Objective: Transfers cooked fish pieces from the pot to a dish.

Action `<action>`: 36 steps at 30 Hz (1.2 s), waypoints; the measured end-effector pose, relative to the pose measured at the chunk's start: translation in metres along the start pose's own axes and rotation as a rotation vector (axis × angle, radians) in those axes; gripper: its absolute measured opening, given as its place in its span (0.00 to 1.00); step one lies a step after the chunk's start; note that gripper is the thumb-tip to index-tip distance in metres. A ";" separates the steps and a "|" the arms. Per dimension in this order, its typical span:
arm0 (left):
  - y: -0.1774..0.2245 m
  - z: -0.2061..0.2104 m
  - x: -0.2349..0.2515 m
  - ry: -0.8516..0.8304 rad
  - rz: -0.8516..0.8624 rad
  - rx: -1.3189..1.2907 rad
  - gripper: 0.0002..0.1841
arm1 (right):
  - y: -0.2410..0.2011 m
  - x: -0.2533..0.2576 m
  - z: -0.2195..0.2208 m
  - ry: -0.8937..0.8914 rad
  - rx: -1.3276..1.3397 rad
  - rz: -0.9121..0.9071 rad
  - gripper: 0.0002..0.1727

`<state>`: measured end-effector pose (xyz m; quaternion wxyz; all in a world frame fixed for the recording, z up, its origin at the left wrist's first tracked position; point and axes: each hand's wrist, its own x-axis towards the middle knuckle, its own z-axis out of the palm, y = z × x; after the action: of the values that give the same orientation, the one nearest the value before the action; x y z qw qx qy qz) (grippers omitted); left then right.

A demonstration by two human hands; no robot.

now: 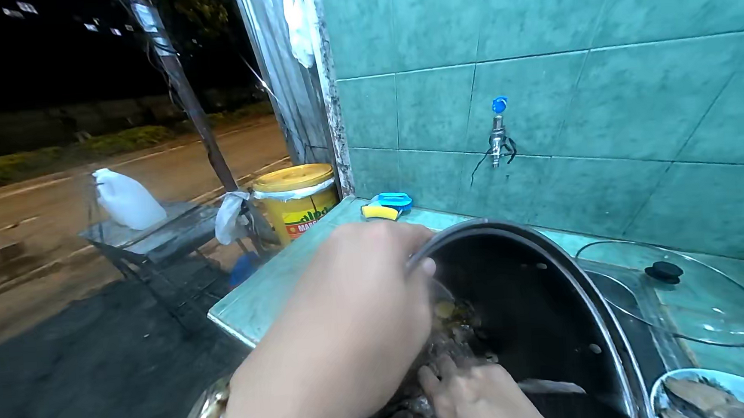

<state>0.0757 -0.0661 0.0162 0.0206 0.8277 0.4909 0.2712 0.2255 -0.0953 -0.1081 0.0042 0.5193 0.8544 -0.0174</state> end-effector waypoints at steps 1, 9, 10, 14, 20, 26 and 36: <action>0.002 -0.001 0.000 -0.025 -0.016 -0.001 0.08 | -0.002 0.004 -0.009 -0.100 -0.012 0.013 0.13; 0.001 0.001 -0.004 0.055 0.066 0.016 0.09 | -0.006 0.024 -0.039 -0.525 -0.061 -0.019 0.13; 0.001 0.001 -0.004 0.055 0.066 0.018 0.09 | -0.005 0.023 -0.042 -0.552 -0.058 -0.015 0.14; -0.001 0.002 -0.004 0.074 0.096 0.041 0.10 | 0.005 0.020 -0.059 -0.660 -0.066 0.005 0.12; 0.000 0.001 -0.002 0.041 0.079 0.035 0.10 | 0.015 0.012 -0.037 -0.626 -0.075 -0.071 0.16; 0.001 0.002 -0.001 0.044 0.077 0.023 0.09 | 0.008 -0.005 -0.007 -0.313 -0.079 0.031 0.20; -0.001 0.001 0.000 0.024 0.060 0.026 0.09 | 0.018 -0.019 -0.021 -0.556 0.189 0.081 0.19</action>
<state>0.0754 -0.0653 0.0150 -0.0040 0.8390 0.4694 0.2751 0.2499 -0.1030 -0.0870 0.1902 0.5266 0.7935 -0.2383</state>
